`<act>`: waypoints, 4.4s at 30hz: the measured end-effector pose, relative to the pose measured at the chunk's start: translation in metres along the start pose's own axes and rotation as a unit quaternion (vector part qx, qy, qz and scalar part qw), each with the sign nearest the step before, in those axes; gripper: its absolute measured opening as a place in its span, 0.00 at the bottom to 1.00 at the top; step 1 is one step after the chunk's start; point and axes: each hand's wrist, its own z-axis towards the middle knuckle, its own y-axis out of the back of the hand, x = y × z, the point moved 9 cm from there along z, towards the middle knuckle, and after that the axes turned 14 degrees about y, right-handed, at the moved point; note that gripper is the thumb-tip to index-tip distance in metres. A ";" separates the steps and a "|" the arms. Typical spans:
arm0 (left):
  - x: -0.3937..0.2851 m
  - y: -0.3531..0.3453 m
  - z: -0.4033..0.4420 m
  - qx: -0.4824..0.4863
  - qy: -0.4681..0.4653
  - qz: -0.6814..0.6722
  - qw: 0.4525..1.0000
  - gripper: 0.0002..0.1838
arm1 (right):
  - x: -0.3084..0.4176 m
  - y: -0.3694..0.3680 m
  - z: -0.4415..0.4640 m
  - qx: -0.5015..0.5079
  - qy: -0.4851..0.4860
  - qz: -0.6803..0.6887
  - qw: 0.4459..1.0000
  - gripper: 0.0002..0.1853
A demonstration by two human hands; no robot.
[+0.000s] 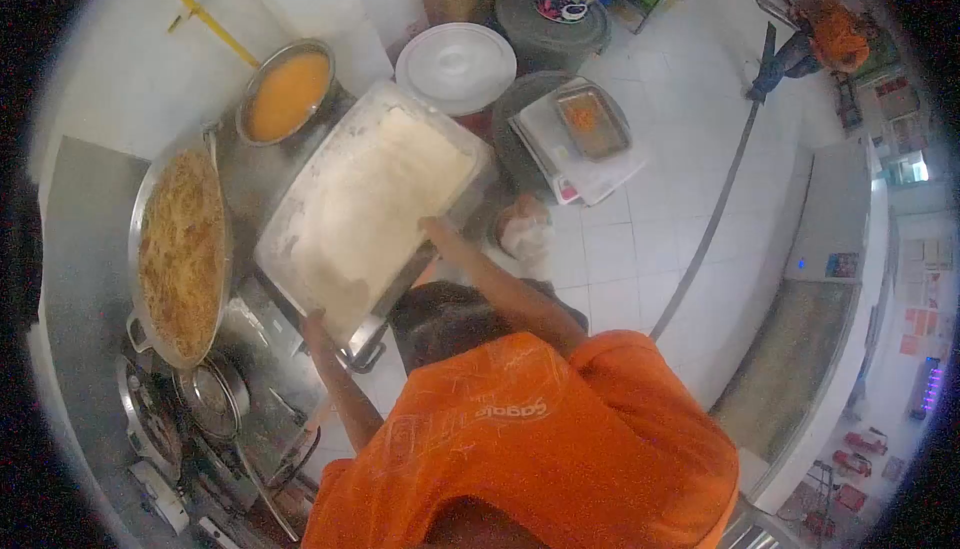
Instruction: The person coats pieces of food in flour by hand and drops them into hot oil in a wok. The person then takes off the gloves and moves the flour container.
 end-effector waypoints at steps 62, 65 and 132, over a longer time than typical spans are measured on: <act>-0.035 -0.566 -0.096 0.059 -0.113 -0.116 0.985 0.42 | 0.325 0.265 0.203 0.014 0.076 -0.164 0.983 0.38; -0.056 -0.605 -0.072 0.082 -0.033 -0.129 0.988 0.42 | 0.313 0.289 0.267 0.028 0.105 -0.169 0.980 0.37; 0.237 -0.030 -0.298 -0.356 -0.076 0.029 0.931 0.13 | 0.085 0.145 -0.114 0.499 0.084 -0.541 0.671 0.15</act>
